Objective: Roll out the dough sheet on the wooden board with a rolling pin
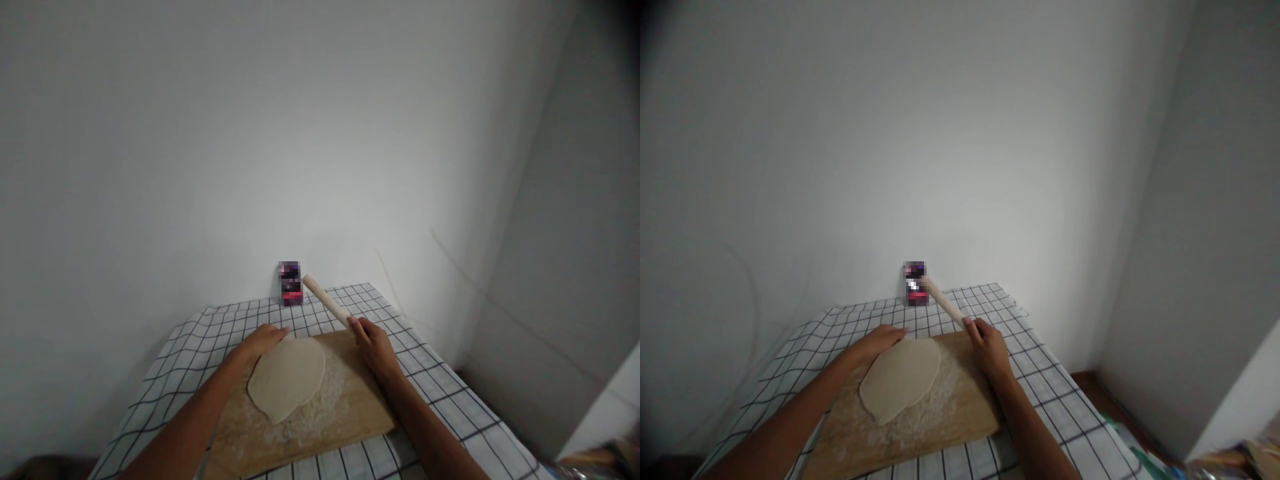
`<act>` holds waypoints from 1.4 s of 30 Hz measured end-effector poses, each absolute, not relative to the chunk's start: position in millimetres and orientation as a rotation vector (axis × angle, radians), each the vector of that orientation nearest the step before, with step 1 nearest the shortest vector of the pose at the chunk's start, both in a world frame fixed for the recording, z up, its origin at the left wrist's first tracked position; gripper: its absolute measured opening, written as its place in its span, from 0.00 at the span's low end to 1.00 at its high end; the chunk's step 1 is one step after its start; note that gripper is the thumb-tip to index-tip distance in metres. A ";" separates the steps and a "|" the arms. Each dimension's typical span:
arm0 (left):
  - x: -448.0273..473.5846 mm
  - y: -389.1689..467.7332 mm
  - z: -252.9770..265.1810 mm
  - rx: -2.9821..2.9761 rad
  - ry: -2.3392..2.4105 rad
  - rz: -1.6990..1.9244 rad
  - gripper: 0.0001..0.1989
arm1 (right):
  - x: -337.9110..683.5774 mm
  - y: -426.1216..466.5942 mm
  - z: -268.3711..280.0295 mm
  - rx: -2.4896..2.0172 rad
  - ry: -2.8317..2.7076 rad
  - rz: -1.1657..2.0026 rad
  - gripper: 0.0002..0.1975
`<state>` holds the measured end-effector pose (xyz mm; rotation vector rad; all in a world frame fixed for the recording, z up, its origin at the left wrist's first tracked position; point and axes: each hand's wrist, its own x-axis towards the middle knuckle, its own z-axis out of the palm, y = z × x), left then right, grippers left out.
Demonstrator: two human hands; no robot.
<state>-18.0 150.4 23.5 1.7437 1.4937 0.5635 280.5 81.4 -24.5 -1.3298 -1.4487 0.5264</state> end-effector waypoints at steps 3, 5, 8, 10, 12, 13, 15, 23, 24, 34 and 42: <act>-12.5 147.8 26.7 1.820 1.339 0.540 0.27 | 284.4 84.4 -26.7 -1.343 -1.439 0.535 0.31; -9.3 146.9 30.7 1.856 1.259 0.558 0.25 | 284.7 85.4 -27.7 -1.338 -1.445 0.530 0.31; -8.0 143.3 39.5 1.885 1.186 0.579 0.29 | 284.2 86.0 -28.6 -1.332 -1.442 0.526 0.31; -9.8 138.6 48.0 1.895 1.159 0.548 0.34 | 284.2 86.0 -28.8 -1.333 -1.440 0.533 0.31; -12.5 133.1 58.1 1.904 1.151 0.456 0.35 | 284.4 85.7 -29.1 -1.331 -1.438 0.543 0.31; -13.5 130.4 63.2 1.909 1.151 0.388 0.33 | 284.5 85.5 -29.2 -1.326 -1.437 0.547 0.31; -14.1 126.0 72.1 1.921 1.161 0.232 0.25 | 284.6 85.1 -29.4 -1.311 -1.433 0.554 0.31; -11.9 114.5 89.1 1.927 1.205 0.234 0.18 | 285.2 84.8 -29.0 -1.297 -1.428 0.565 0.31; -13.0 112.1 89.8 1.901 1.205 0.292 0.20 | 285.3 84.6 -29.0 -1.292 -1.426 0.565 0.31; -37.0 57.5 46.8 1.450 1.379 0.658 0.41 | 284.8 82.8 -30.3 -1.293 -1.428 0.553 0.32; -55.7 43.9 42.0 1.472 1.481 0.460 0.35 | 285.4 76.9 -27.0 -1.314 -1.471 0.512 0.32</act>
